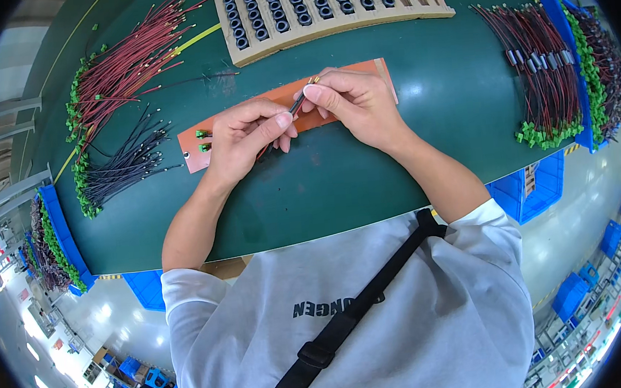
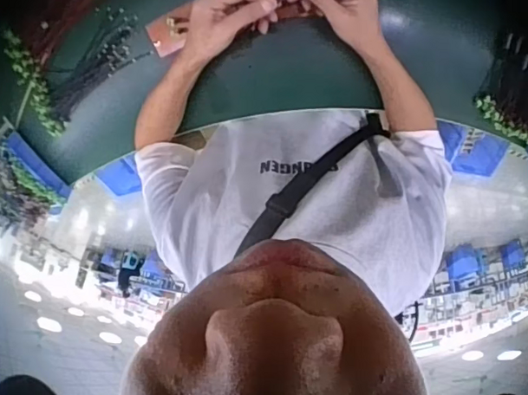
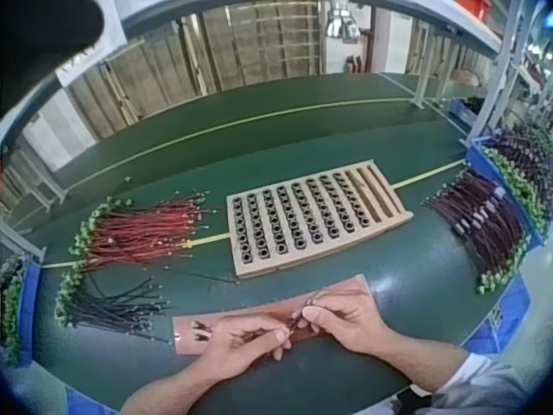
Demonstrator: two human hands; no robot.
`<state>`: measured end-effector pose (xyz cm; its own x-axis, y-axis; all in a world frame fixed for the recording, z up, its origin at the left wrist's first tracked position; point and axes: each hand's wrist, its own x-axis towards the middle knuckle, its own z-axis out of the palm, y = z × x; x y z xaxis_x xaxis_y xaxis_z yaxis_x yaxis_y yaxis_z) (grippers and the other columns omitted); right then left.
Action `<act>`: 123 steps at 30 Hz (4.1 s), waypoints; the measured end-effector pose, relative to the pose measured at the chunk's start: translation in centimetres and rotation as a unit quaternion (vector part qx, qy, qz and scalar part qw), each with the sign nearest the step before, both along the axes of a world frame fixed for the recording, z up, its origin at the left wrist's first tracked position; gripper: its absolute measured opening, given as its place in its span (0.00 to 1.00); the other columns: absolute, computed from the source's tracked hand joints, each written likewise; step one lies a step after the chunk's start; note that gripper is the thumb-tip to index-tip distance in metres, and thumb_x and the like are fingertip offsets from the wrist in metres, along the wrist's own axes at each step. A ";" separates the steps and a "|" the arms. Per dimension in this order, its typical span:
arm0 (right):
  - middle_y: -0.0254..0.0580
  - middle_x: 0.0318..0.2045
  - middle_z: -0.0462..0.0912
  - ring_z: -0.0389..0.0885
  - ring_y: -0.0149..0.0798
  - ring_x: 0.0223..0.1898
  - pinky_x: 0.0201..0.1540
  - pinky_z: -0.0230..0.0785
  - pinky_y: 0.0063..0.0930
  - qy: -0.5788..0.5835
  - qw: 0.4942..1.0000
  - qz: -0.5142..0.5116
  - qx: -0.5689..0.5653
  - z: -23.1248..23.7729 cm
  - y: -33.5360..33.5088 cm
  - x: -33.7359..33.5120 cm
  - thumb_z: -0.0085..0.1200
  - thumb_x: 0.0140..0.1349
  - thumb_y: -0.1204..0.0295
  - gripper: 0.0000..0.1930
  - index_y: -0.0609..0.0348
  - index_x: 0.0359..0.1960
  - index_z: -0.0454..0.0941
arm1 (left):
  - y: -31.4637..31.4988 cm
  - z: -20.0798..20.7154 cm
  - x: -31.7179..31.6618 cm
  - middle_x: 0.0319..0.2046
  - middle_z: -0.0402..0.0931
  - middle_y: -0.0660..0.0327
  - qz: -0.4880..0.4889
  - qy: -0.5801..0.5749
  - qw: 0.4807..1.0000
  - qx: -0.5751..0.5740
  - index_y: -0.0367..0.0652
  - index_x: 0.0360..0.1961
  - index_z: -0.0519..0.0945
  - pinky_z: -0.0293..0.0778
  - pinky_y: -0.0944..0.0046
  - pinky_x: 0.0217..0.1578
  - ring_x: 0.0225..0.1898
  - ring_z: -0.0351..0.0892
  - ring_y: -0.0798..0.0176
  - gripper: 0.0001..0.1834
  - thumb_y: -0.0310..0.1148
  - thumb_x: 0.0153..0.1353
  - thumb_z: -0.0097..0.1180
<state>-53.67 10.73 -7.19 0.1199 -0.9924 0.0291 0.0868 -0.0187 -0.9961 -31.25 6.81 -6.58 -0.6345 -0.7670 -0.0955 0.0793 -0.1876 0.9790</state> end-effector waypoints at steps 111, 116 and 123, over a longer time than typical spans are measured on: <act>0.32 0.18 0.69 0.67 0.35 0.25 0.40 0.60 0.33 0.289 0.943 -0.140 -0.090 -1.9 0.8 -6.9 0.64 0.63 0.68 0.13 0.56 0.24 0.75 | -4.9 0.5 -9.6 0.21 0.80 0.66 -0.163 -0.266 0.931 -0.190 0.41 0.31 0.86 0.65 0.65 0.48 0.29 0.68 0.70 0.11 0.33 0.69 0.59; 0.35 0.19 0.76 0.72 0.36 0.25 0.37 0.64 0.34 0.260 0.949 -0.163 -0.071 -1.7 0.3 -6.7 0.68 0.62 0.62 0.16 0.58 0.23 0.78 | -5.2 0.8 -9.9 0.22 0.81 0.67 -0.169 -0.246 0.939 -0.169 0.41 0.32 0.85 0.65 0.63 0.52 0.29 0.71 0.70 0.11 0.34 0.71 0.57; 0.37 0.23 0.83 0.75 0.37 0.26 0.38 0.66 0.34 0.254 0.949 -0.166 -0.089 -2.3 0.3 -6.9 0.66 0.65 0.63 0.15 0.59 0.25 0.79 | -5.2 0.3 -10.1 0.22 0.82 0.67 -0.161 -0.232 0.943 -0.175 0.42 0.35 0.86 0.61 0.60 0.59 0.33 0.76 0.71 0.10 0.34 0.71 0.58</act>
